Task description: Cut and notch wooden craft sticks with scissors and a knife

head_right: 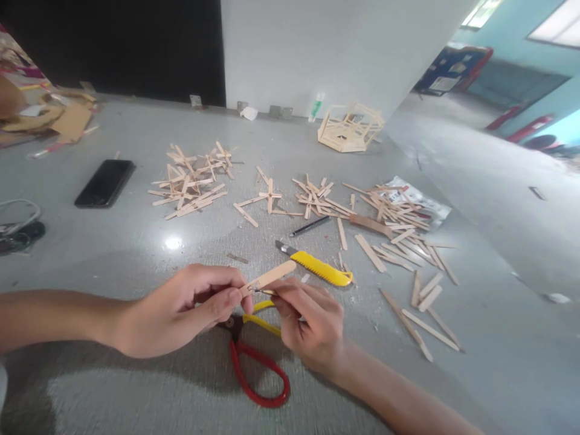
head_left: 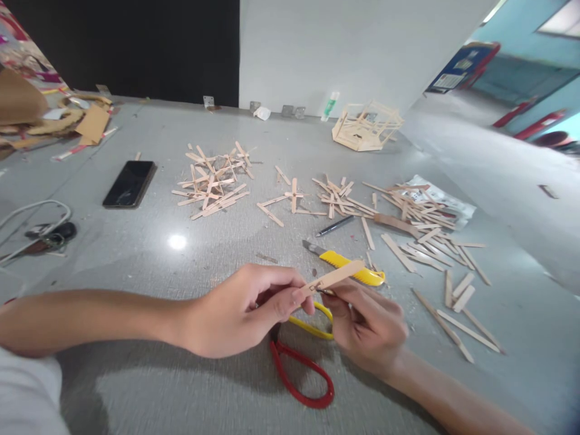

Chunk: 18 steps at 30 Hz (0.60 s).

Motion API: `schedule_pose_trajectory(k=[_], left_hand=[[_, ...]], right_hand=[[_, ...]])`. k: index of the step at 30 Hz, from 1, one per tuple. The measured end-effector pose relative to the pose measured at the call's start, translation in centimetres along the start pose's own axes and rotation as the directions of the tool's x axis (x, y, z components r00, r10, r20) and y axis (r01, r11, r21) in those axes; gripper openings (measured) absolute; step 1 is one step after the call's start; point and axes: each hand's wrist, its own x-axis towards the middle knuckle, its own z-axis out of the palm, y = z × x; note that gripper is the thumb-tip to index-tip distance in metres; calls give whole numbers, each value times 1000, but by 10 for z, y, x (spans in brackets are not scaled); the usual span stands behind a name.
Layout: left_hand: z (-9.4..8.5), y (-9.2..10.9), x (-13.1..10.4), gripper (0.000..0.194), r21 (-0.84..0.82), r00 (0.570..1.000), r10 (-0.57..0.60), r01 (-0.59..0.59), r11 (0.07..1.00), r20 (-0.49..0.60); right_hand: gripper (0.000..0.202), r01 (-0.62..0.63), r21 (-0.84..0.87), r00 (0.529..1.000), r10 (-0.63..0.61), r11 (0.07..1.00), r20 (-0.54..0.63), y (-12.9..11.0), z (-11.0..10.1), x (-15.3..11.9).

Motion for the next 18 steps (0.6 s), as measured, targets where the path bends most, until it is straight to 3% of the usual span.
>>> schedule_pose_trajectory(k=[4,9,14,18], left_hand=[[-2,-5,3,38,-4,1000,-25,25,1000,17],[-7,-27,14,44,-116,999,-34,38,993,34],[-8,-48,21,44,-101,997,-44,38,994,-60],[-9,-53,25,39,12,977,-63,66,998,-204]], right_hand=[[32,11,12,1000,-12,1000,15,4,0,-2],[30,8,1,996,-9,1000,90,19,5,-7],[22,2,-103,995,7,995,95,32,18,-13],[19,-89,-170,991,103,982,81,31,21,-11]])
